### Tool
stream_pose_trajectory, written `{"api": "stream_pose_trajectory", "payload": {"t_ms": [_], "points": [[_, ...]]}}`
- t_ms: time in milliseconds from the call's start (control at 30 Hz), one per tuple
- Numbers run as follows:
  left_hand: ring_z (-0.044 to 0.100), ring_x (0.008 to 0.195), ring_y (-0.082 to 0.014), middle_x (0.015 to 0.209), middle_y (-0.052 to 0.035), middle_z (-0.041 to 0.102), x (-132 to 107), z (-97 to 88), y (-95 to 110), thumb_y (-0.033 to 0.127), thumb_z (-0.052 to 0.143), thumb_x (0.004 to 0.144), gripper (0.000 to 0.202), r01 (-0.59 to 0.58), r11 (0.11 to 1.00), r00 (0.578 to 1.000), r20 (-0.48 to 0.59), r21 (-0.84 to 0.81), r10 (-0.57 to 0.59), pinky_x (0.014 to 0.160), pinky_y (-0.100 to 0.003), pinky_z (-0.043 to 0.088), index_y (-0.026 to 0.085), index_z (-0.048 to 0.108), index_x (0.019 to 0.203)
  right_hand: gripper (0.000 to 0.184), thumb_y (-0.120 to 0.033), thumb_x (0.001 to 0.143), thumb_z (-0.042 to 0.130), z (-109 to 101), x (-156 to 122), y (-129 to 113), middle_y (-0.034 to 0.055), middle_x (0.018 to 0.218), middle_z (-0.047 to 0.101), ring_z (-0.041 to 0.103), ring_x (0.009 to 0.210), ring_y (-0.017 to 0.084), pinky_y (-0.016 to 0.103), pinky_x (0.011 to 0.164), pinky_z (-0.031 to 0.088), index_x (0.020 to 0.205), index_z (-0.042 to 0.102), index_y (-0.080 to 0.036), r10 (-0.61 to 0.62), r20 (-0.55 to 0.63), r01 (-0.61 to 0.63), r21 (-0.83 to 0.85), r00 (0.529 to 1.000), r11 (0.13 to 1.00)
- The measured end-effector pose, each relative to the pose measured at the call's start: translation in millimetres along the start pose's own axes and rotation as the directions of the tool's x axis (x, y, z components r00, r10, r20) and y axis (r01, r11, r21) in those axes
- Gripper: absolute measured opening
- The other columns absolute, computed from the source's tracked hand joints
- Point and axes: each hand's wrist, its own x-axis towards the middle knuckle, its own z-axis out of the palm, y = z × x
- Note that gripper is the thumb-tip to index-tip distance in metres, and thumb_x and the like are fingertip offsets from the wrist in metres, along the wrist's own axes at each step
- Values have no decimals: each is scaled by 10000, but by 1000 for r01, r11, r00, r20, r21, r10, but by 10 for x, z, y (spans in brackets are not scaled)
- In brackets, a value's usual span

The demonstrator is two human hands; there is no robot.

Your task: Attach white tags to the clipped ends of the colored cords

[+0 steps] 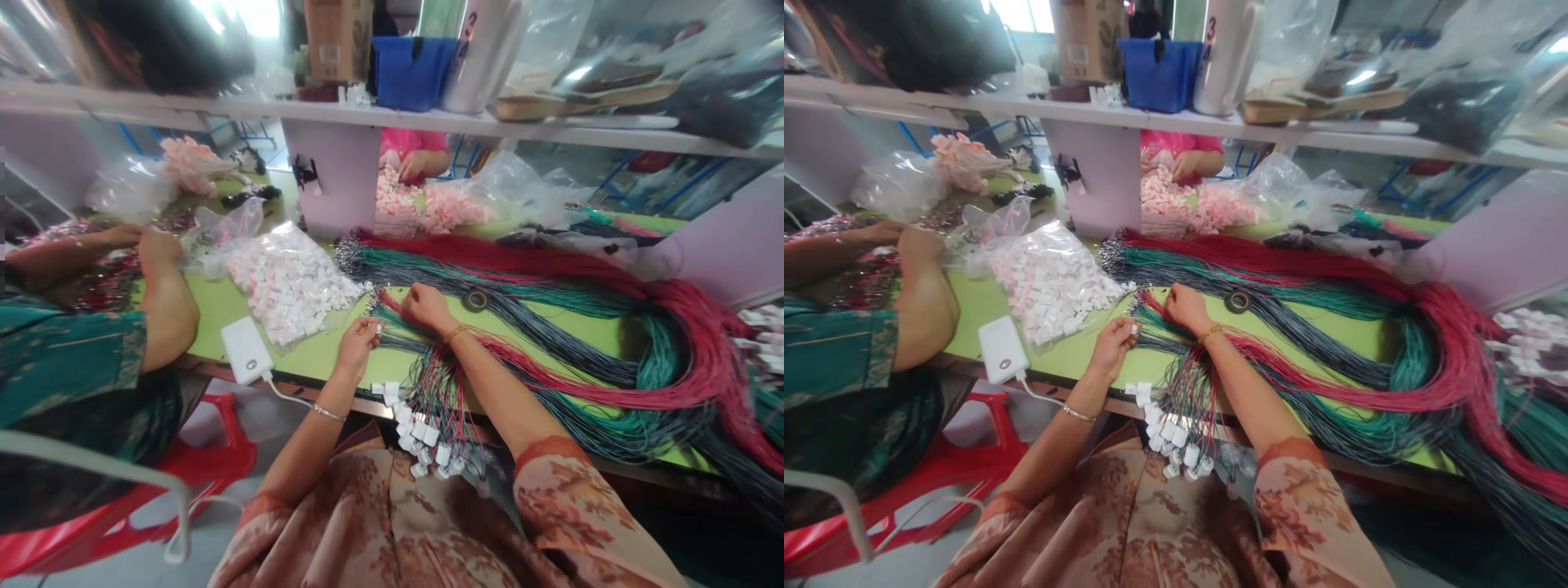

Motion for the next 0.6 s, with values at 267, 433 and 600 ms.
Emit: {"api": "stream_pose_trajectory", "payload": {"t_ms": [267,433,600], "points": [[544,622,-69,842,-26,690,-23,11,6,282,794,632,285,3,999,997,71,-49,1,612,-215,416,159,620,821,146,-292,770,515,-2,88,-488,-6,656,578,457,605,112,233,592,340,704,552,-166,-168,12,140,494,986,858],[545,640,-77,810,-18,661,-1,-6,-18,264,778,666,255,9,997,997,77,-82,-3,632,-222,417,156,619,834,190,-346,750,541,-25,-38,-640,-24,644,545,430,598,97,227,595,371,706,553,-162,-217,-2,162,674,976,720],[540,669,-90,823,-27,649,28,-29,-34,239,748,709,213,33,988,996,92,-154,-19,646,-235,412,164,621,863,209,-356,746,553,-34,-326,-460,-34,591,505,394,556,86,219,549,330,682,555,-157,-204,73,101,678,976,728]]}}
